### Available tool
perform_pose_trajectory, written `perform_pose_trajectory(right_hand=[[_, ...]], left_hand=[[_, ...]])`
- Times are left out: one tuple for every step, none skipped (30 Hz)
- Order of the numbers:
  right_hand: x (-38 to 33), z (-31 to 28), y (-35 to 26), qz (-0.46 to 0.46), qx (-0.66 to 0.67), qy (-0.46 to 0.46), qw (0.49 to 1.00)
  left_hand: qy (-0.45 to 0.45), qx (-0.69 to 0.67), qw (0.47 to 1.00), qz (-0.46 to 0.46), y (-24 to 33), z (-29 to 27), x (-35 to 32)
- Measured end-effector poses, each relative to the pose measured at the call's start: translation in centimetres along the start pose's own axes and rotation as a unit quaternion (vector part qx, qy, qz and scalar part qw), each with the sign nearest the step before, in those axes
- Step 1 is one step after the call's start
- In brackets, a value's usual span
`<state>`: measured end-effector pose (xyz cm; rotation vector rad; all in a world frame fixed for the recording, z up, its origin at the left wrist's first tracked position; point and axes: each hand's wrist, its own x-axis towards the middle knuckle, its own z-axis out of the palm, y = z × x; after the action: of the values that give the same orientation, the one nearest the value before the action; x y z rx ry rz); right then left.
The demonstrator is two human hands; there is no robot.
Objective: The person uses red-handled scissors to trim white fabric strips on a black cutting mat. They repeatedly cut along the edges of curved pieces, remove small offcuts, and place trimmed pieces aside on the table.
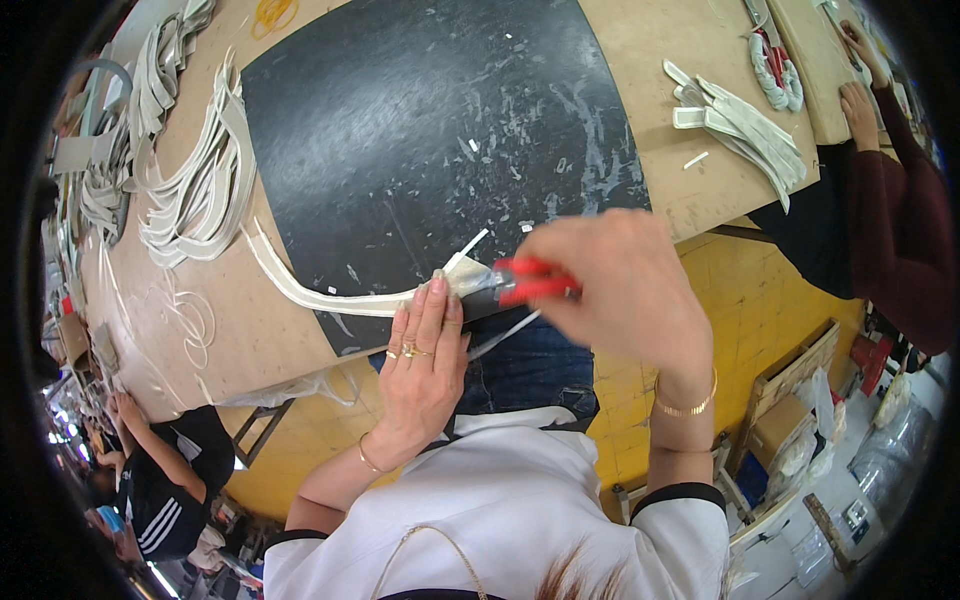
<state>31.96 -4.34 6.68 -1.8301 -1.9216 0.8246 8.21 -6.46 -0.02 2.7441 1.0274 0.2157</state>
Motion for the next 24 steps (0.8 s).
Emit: perform_pose_trajectory(right_hand=[[0.5, 0.1, 0.8, 0.036, 0.013, -0.018, 0.999], [0.9, 0.4, 1.4, 0.032, 0.02, -0.018, 0.999], [1.3, 0.7, 1.9, 0.026, 0.028, -0.019, 0.999], [1.6, 0.9, 2.3, 0.03, 0.036, -0.027, 0.999], [1.6, 1.0, 2.5, 0.028, 0.038, -0.027, 0.999], [1.6, 1.1, 2.6, 0.036, 0.04, -0.031, 0.998], [1.7, 1.1, 2.6, 0.046, 0.042, -0.035, 0.997], [1.7, 1.1, 2.6, 0.042, 0.037, -0.033, 0.998], [1.7, 1.0, 2.5, 0.039, 0.031, -0.031, 0.998], [1.7, 1.0, 2.5, 0.037, 0.028, -0.028, 0.999], [1.7, 1.0, 2.4, 0.042, 0.021, -0.029, 0.998], [1.8, 0.9, 2.3, 0.047, 0.015, -0.03, 0.998], [1.8, 0.9, 2.2, 0.045, 0.014, -0.025, 0.999], [1.8, 1.0, 2.2, 0.055, 0.007, -0.031, 0.998], [1.9, 1.0, 2.2, 0.06, 0.003, -0.033, 0.998], [1.9, 1.0, 2.1, 0.057, 0.004, -0.028, 0.998], [2.0, 1.0, 2.1, 0.067, 0.0, -0.041, 0.997], [2.0, 0.9, 2.1, 0.068, 0.001, -0.047, 0.997], [2.2, 0.9, 2.1, 0.061, 0.006, -0.045, 0.997], [2.4, 0.8, 2.2, 0.063, -0.004, -0.054, 0.997], [2.6, 0.7, 2.1, 0.057, -0.009, -0.056, 0.997], [2.7, 0.7, 2.1, 0.065, -0.018, -0.067, 0.995], [2.8, 0.6, 2.1, 0.068, -0.017, -0.074, 0.995], [2.9, 0.5, 2.1, 0.059, -0.014, -0.07, 0.996]], left_hand=[[0.004, 0.02, 1.0, 0.003, 0.0, -0.1, 0.1], [0.007, 0.043, 0.999, 0.006, 0.1, -0.1, 0.3], [0.01, 0.039, 0.999, 0.002, 0.1, -0.2, 0.4], [0.01, 0.038, 0.999, -0.002, 0.2, -0.3, 0.5], [0.012, 0.039, 0.999, -0.008, 0.2, -0.4, 0.5], [0.01, 0.049, 0.999, -0.006, 0.2, -0.5, 0.6], [0.012, 0.06, 0.998, -0.004, 0.2, -0.5, 0.7], [0.012, 0.075, 0.997, -0.001, 0.3, -0.6, 0.8], [0.019, 0.068, 0.998, -0.004, 0.3, -0.6, 0.9], [0.023, 0.065, 0.998, -0.006, 0.4, -0.6, 1.0], [0.028, 0.063, 0.998, -0.01, 0.5, -0.6, 1.1], [0.028, 0.071, 0.997, -0.016, 0.7, -0.6, 1.1], [0.027, 0.079, 0.996, -0.022, 0.9, -0.6, 1.2], [0.029, 0.087, 0.995, -0.031, 1.2, -0.7, 1.3], [0.032, 0.103, 0.994, -0.036, 1.5, -0.6, 1.5], [0.037, 0.119, 0.991, -0.044, 1.9, -0.5, 1.8], [0.038, 0.142, 0.988, -0.049, 2.2, -0.4, 2.0], [0.038, 0.146, 0.987, -0.055, 2.5, -0.4, 2.1], [0.034, 0.155, 0.986, -0.058, 2.7, -0.4, 2.3], [0.026, 0.166, 0.984, -0.062, 2.8, -0.4, 2.5], [0.033, 0.158, 0.985, -0.066, 2.9, -0.4, 2.7], [0.04, 0.157, 0.985, -0.063, 2.9, -0.5, 2.8], [0.042, 0.158, 0.984, -0.065, 2.9, -0.5, 2.9], [0.045, 0.159, 0.984, -0.067, 2.9, -0.5, 2.9]])
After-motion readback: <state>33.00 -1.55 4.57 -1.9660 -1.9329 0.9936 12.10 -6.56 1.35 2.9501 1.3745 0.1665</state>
